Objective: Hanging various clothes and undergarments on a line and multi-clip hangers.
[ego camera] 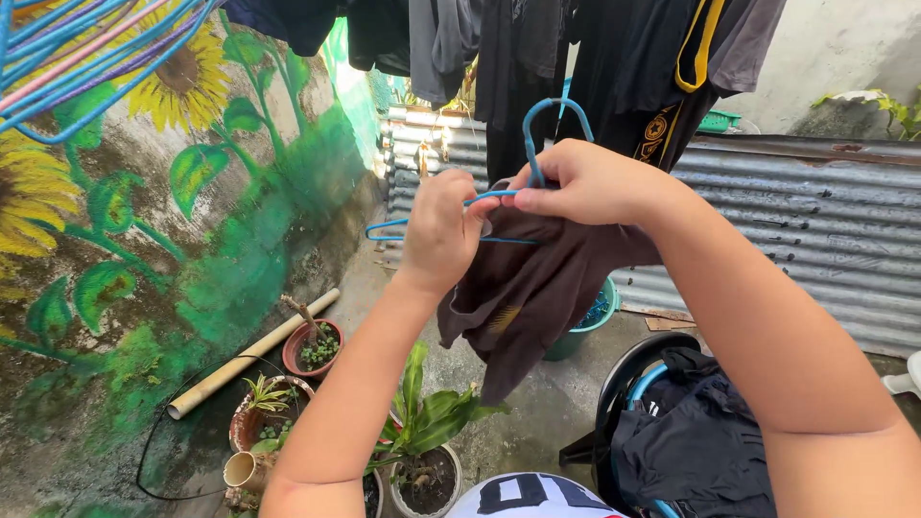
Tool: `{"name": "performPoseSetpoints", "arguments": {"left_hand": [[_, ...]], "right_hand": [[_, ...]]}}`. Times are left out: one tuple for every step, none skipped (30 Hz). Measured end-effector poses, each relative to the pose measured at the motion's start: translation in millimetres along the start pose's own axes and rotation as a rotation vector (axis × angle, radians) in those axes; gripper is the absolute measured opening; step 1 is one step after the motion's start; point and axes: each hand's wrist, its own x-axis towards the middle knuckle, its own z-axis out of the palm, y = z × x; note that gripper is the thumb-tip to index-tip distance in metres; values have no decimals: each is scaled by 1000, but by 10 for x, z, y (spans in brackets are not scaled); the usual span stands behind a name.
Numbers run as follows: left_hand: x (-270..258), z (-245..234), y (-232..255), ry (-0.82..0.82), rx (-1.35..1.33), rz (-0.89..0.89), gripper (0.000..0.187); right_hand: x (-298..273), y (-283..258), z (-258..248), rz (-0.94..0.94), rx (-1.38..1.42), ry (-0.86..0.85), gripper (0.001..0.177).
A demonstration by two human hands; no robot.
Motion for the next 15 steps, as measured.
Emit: {"name": "performPoseSetpoints", "arguments": {"left_hand": [[-68, 52, 12, 94, -29, 85, 28], [-279, 132, 94, 94, -32, 76, 28], [-469, 210, 164, 164, 70, 81, 28], [-655, 289, 239, 233, 173, 84, 29], [-794, 444, 156, 232, 170, 90, 29], [-933, 603, 72, 99, 103, -68, 21], [-1127, 766, 40, -42, 33, -238, 15], [-1236, 804, -62, -48, 27, -245, 15], [-1301, 865, -193, -237, -51, -370, 20], [-1363, 926, -322, -429, -128, -489, 29], [-1276, 800, -402, -428, -134, -487, 29], [-1190, 674, -483, -512, -179, -545, 39], [-1101, 528, -581, -599, -220, -601, 49], [-975, 390, -658, -603, -223, -596, 49], [-861, 254, -724, -707, -356, -671, 51]], "right_hand": [[-39, 86, 15, 78, 44, -33, 24], [-99, 124, 41, 83, 44, -40, 24], [-142, 157, 54, 114, 58, 37, 25], [-187, 189, 64, 145, 72, 115, 29], [-209, 226, 43, 145, 71, 121, 29], [-233, 265, 22, 146, 71, 169, 28], [-297, 313, 27, 157, 72, 206, 28], [-371, 306, 37, 167, 75, 201, 28], [-435, 297, 17, 161, 44, 221, 27], [-499, 284, -5, 156, 13, 240, 26], [-573, 330, -31, 160, 9, 242, 26], [-648, 374, -57, 183, -111, 234, 25], [-715, 413, -67, 207, -226, 228, 25], [-782, 456, -60, 211, -227, 233, 25], [-858, 504, -47, 225, -307, 207, 25]]}}
